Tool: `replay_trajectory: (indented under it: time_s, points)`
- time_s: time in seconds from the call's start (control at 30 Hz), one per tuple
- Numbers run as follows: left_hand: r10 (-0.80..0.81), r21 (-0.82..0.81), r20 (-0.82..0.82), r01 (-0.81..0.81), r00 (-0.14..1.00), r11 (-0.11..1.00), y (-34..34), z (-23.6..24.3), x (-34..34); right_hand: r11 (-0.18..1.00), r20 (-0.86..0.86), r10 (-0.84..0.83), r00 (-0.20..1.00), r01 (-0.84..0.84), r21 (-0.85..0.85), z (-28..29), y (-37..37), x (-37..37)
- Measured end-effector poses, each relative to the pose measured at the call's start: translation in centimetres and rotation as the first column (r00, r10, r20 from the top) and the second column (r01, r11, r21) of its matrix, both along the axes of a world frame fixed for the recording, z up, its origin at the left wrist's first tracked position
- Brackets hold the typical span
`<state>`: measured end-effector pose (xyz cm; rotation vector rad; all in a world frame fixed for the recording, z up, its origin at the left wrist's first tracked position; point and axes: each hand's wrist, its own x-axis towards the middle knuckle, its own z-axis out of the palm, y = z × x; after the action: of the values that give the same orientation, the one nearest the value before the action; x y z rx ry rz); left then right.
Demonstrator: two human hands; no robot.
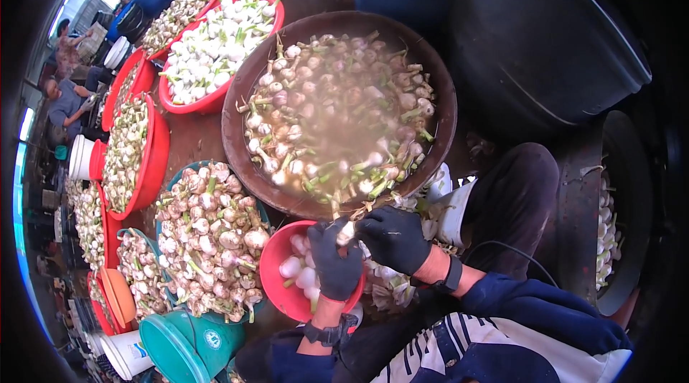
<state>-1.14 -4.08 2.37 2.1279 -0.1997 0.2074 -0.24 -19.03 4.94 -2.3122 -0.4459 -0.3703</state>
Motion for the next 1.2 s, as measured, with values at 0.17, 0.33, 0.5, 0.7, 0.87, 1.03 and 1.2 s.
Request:
replay_trajectory:
  time_s: [0.17,0.33,0.5,0.7,0.87,1.03,1.2]
  points:
    - [-0.064,0.087,0.025,0.062,0.998,0.994,0.2,-0.3,-0.2,0.996,0.037,-0.016,0.999,0.019,-0.085,-0.8,0.4,-0.4]
    - [-0.115,0.084,0.027,0.112,0.993,0.990,0.2,0.4,-0.2,0.999,0.019,-0.024,1.000,0.025,-0.038,-1.3,0.4,-0.2]
    - [-0.185,-0.029,-0.067,0.183,0.981,0.983,1.5,0.0,0.0,0.996,-0.092,-0.048,0.995,0.055,0.075,-2.2,-0.1,-0.1]
    - [-0.456,-0.550,-0.327,0.226,0.827,0.804,2.2,2.3,0.4,0.964,-0.399,-0.242,0.884,0.267,0.010,-5.0,-3.2,1.1]
    - [-0.496,-0.548,-0.429,0.219,0.755,0.807,3.1,1.9,0.6,0.963,-0.205,0.021,0.978,0.036,0.269,-2.4,-3.9,1.6]
    - [-0.368,-0.655,-0.515,-0.078,0.775,0.752,1.8,0.7,0.0,0.935,-0.207,0.205,0.957,-0.129,0.331,-1.7,-2.9,0.9]
    - [-0.350,-0.604,-0.420,0.030,0.837,0.797,0.9,0.1,-0.7,0.974,-0.114,0.167,0.979,-0.146,0.170,-1.4,-2.6,0.6]
